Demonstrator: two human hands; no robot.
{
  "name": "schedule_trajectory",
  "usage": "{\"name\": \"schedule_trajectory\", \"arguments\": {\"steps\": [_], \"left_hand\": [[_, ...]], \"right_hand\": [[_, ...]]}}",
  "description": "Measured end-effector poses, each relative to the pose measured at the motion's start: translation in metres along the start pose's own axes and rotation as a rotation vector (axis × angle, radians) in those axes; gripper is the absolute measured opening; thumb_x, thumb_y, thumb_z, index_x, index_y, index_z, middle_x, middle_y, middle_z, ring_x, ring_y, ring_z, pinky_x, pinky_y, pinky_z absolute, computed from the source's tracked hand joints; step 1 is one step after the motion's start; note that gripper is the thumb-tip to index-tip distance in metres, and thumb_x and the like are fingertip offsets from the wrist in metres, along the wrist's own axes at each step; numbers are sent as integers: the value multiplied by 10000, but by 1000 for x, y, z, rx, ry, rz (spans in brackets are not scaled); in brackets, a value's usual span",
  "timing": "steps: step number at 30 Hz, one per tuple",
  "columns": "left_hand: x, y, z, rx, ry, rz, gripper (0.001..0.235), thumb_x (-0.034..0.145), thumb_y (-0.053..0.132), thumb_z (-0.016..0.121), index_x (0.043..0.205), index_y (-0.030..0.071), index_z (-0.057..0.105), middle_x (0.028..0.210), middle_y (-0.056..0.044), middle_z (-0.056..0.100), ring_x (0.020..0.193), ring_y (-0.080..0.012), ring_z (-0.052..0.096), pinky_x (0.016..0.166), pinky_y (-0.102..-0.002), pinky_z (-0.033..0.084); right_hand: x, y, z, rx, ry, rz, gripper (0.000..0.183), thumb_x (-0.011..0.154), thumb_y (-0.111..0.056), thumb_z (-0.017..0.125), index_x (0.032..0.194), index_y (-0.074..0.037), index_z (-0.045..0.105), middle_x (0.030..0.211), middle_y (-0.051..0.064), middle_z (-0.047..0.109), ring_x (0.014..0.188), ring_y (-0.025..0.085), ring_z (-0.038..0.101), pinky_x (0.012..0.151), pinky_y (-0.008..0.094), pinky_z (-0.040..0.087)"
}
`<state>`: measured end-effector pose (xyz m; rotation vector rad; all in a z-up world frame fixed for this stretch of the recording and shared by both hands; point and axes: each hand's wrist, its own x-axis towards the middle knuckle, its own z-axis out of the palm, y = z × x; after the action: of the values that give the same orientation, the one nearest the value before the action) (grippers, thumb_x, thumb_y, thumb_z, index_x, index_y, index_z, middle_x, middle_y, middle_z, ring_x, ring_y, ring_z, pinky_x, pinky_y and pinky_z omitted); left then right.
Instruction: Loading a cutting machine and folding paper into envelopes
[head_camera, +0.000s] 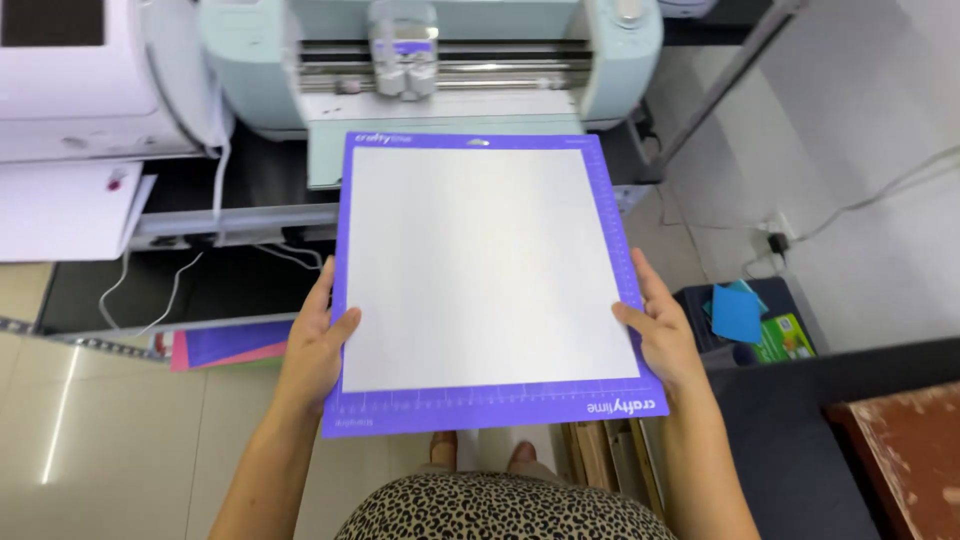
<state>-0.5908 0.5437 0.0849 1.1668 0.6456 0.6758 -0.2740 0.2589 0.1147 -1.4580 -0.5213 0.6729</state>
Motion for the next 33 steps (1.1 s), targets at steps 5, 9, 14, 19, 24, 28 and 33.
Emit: {"name": "schedule_trajectory", "arguments": {"steps": [5,9,14,19,24,28,33], "left_hand": [[41,10,-14,-72,-32,-4,722,988,-30,503,1649,164,286,1290,-250,634,1036,-314,686,876,-464,600],[53,18,-14,-86,-18,-50,658,992,-20,510,1612,157,383,1305,-232,643,1030,-289,687,891,-447,597],[66,22,-7,-148,25,-93,658,986,-29,499,1607,159,389,1305,-231,647,1028,-327,709,884,-457,606],[84,11,-5,-89,29,-90,663,992,-32,477,1620,146,357,1344,-246,608,1092,-338,671,930,-466,578],[84,12,6,-62,64,-110,673,992,-46,464,1626,154,357,1351,-248,601,1110,-352,661,939,-468,568],[82,8,5,-27,88,-107,678,988,-55,457,1626,154,364,1361,-244,600,1126,-343,647,942,-458,559],[79,12,12,-20,92,-71,683,982,-51,463,1628,155,376,1354,-238,596,1125,-331,632,940,-456,554]], "right_hand": [[20,-30,28,-58,-7,82,760,928,106,460,1636,-124,307,1556,187,471,1304,284,534,1062,447,464],[43,-34,30,-65,-8,120,734,933,91,464,1615,-158,359,1542,185,501,1278,275,571,1048,438,472],[71,-28,26,-8,-30,137,747,889,79,500,1594,-149,404,1513,194,520,1274,277,588,1047,401,492],[96,-12,20,50,-57,138,764,874,70,528,1594,-154,407,1531,176,511,1281,264,590,1041,387,501],[105,-20,21,90,-83,148,785,863,71,529,1599,-169,401,1549,183,500,1292,274,591,1037,396,504],[120,-49,26,-308,-104,69,664,895,44,574,1524,-163,521,1314,187,647,1062,273,664,865,409,574],[201,-79,13,-978,191,-354,302,946,-109,712,1244,-99,757,1025,192,737,927,394,719,744,467,549]]}}
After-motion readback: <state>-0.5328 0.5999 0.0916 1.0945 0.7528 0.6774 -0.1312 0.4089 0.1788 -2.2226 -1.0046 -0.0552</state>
